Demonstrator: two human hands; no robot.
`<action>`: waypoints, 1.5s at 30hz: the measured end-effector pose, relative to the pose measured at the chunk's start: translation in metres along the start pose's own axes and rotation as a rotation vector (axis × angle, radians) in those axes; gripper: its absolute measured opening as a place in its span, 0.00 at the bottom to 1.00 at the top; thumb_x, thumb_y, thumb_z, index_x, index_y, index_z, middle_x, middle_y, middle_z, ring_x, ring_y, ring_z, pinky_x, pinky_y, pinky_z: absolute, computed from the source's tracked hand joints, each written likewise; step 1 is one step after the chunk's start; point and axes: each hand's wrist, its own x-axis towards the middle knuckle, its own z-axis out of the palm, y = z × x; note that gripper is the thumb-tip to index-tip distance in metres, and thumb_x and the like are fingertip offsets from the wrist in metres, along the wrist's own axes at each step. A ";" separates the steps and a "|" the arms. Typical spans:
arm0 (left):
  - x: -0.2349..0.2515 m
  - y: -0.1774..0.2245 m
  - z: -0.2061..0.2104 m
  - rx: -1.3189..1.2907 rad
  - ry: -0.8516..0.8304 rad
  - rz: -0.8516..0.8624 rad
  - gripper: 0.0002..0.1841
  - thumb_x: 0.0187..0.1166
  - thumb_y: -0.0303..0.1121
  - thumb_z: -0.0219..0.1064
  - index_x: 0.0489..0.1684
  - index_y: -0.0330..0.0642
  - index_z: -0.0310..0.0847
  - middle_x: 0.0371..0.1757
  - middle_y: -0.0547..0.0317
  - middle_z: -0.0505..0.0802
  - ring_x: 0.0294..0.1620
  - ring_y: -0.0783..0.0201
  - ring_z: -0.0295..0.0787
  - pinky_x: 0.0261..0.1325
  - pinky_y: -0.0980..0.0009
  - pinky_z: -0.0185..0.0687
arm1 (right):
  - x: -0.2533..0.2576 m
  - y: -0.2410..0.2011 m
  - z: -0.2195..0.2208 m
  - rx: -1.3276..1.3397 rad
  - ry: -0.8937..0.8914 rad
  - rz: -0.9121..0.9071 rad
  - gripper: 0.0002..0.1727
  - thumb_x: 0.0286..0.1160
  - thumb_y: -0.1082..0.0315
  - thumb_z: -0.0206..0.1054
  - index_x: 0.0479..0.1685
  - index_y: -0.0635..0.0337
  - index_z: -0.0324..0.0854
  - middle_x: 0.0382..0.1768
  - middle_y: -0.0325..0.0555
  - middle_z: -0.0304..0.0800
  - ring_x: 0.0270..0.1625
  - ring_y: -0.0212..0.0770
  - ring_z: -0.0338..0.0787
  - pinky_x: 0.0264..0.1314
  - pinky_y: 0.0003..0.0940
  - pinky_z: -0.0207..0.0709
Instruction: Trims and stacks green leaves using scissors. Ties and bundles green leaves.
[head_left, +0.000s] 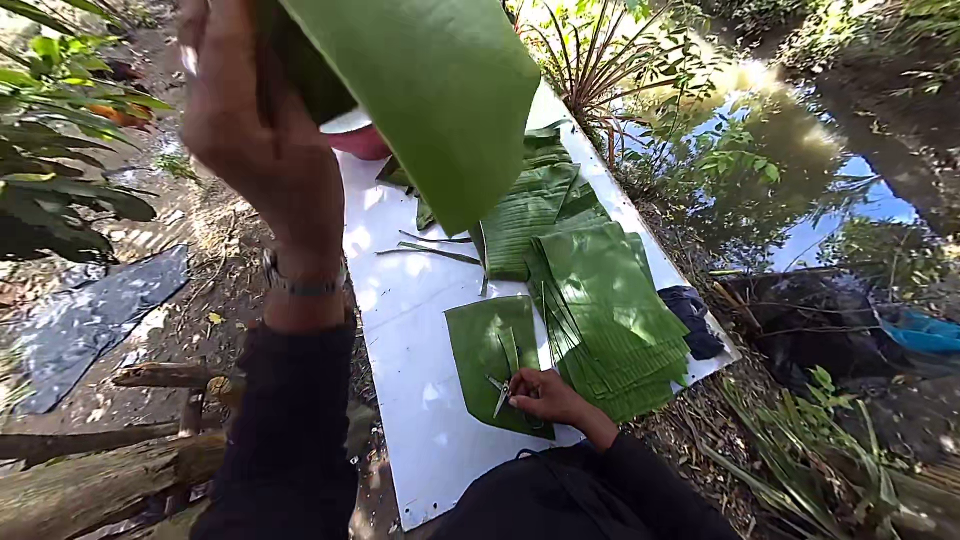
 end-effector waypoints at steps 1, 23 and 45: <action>-0.031 0.000 -0.015 -0.019 -0.010 0.040 0.16 0.89 0.24 0.55 0.65 0.31 0.86 0.69 0.41 0.89 0.73 0.53 0.85 0.79 0.57 0.76 | 0.000 -0.004 -0.001 0.022 -0.013 0.044 0.19 0.75 0.58 0.73 0.55 0.64 0.83 0.29 0.39 0.90 0.27 0.28 0.84 0.37 0.29 0.80; -0.330 0.085 -0.139 -0.274 -0.246 -0.350 0.15 0.82 0.17 0.58 0.54 0.35 0.91 0.71 0.42 0.89 0.78 0.47 0.82 0.81 0.54 0.78 | 0.029 -0.085 0.060 -0.604 0.418 0.103 0.56 0.72 0.42 0.70 0.91 0.73 0.50 0.59 0.59 0.90 0.41 0.56 0.95 0.39 0.58 0.86; -0.333 0.043 -0.099 -0.396 -0.790 0.122 0.13 0.82 0.21 0.63 0.50 0.45 0.93 0.70 0.55 0.91 0.84 0.50 0.75 0.90 0.42 0.60 | 0.008 -0.065 -0.091 -0.796 0.875 -0.236 0.31 0.71 0.83 0.62 0.76 0.53 0.82 0.90 0.66 0.56 0.86 0.66 0.67 0.78 0.59 0.75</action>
